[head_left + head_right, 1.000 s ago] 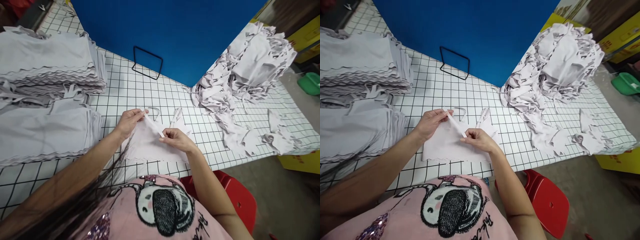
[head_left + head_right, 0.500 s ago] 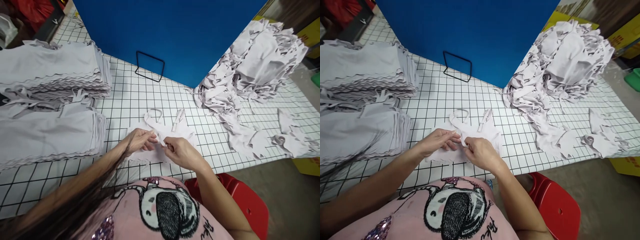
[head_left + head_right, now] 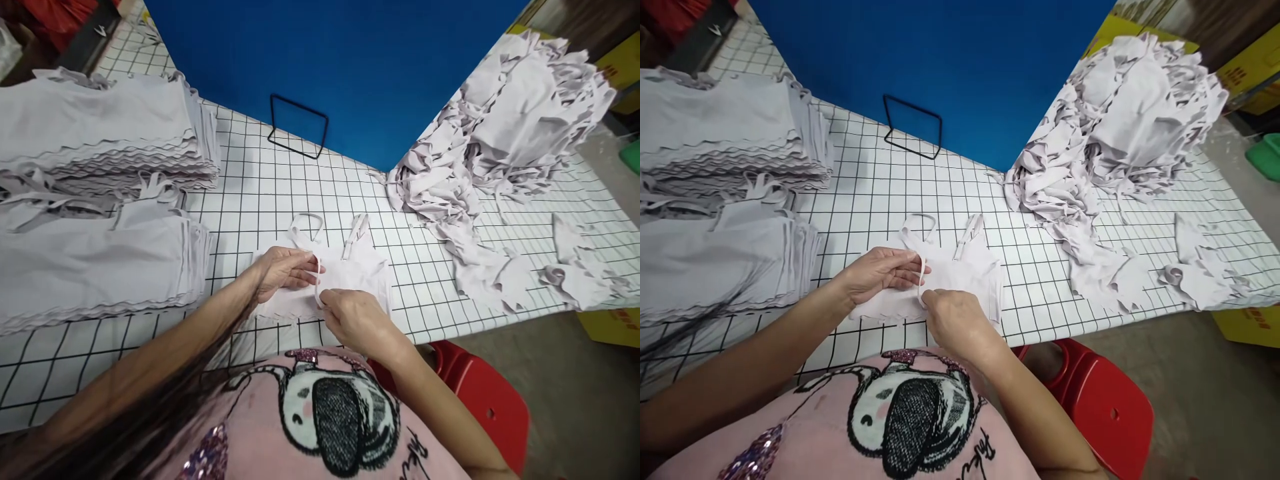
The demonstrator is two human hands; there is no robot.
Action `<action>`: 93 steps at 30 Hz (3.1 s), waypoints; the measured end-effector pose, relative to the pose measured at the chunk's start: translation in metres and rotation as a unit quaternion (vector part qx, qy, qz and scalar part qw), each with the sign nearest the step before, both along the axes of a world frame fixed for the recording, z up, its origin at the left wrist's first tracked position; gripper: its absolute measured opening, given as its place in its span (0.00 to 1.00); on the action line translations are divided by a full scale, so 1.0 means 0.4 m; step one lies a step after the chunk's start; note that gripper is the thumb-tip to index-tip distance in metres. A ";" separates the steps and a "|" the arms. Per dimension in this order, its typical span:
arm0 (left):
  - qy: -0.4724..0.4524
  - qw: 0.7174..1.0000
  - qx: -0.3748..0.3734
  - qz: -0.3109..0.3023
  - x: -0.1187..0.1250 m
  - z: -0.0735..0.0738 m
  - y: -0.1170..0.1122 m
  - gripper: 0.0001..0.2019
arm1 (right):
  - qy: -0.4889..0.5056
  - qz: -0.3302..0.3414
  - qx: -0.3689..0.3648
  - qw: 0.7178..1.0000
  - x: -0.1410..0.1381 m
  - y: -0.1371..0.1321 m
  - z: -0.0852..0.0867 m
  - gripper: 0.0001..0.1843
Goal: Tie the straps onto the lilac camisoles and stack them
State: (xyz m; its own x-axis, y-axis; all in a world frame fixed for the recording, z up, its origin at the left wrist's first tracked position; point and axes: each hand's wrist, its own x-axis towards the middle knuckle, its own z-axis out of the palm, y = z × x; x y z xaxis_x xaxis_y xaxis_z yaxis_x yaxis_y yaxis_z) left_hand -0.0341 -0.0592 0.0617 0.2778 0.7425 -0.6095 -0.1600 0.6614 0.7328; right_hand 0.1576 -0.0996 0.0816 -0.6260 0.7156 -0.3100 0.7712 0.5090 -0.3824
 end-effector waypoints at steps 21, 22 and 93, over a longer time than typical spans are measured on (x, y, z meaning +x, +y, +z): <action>-0.035 0.989 0.138 0.033 0.016 0.048 0.065 0.11 | 0.324 -0.065 -0.234 0.914 0.012 0.192 -0.010 0.17; -0.029 0.988 0.145 0.040 0.014 0.049 0.070 0.10 | 0.340 -0.050 -0.257 0.903 0.007 0.206 -0.018 0.15; 0.274 0.914 0.299 0.014 -0.054 -0.023 0.029 0.08 | 0.217 0.088 0.169 0.957 -0.091 0.281 -0.059 0.11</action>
State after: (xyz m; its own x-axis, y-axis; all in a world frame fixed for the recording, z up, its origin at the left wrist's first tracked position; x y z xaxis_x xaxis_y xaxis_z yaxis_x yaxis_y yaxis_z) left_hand -0.0558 -0.0478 0.0525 0.0284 0.9905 -0.1349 0.3286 0.1182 0.9370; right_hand 0.1212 0.0128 0.0580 -0.7632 0.6008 0.2378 0.4681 0.7678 -0.4374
